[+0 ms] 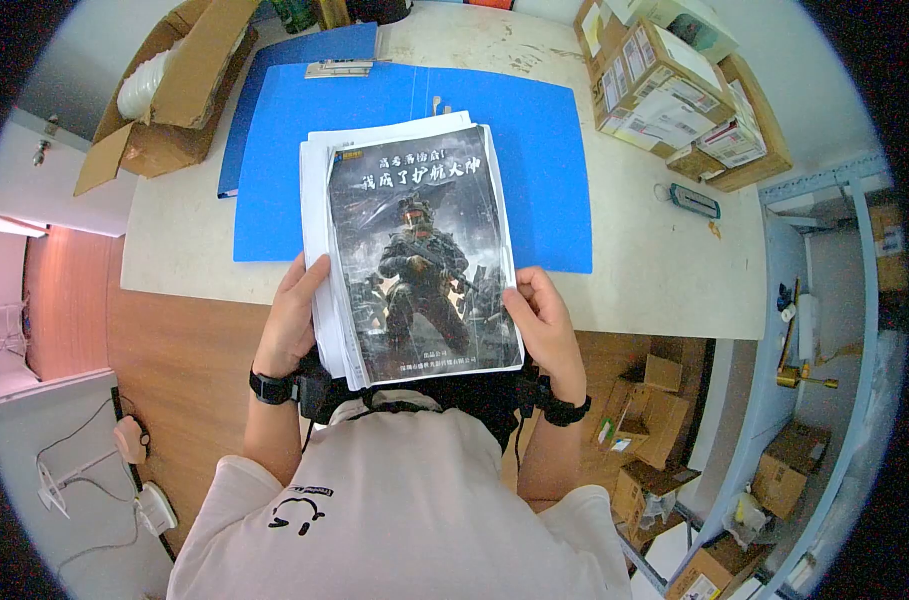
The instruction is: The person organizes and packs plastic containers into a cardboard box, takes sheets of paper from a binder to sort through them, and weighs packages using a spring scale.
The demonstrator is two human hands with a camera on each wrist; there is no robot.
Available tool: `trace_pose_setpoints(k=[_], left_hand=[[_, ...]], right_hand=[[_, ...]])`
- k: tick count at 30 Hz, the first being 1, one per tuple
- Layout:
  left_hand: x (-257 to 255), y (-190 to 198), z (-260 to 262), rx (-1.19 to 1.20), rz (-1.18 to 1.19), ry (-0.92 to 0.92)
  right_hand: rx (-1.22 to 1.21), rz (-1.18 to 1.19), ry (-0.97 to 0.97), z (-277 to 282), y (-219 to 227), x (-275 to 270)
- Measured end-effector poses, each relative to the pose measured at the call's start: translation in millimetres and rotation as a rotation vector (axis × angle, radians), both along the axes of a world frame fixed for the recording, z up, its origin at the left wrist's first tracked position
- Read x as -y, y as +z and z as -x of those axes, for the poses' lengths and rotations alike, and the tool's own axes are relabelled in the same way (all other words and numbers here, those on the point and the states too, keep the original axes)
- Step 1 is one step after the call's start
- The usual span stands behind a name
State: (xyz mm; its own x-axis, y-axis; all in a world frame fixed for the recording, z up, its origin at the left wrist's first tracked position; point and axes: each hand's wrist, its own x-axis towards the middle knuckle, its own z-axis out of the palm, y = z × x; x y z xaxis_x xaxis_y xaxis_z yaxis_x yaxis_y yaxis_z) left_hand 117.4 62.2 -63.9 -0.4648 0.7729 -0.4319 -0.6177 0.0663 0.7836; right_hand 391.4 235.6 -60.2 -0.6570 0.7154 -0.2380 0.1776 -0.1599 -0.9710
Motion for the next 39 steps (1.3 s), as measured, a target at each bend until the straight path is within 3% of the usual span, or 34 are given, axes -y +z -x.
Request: trace_pose_setpoints(k=[39], left_hand=[[-0.8,-2.2,0.4,0.017,-0.024,0.015]], right_hand=[[0.02,-0.009,-0.012,0.5,1.9,1.1]])
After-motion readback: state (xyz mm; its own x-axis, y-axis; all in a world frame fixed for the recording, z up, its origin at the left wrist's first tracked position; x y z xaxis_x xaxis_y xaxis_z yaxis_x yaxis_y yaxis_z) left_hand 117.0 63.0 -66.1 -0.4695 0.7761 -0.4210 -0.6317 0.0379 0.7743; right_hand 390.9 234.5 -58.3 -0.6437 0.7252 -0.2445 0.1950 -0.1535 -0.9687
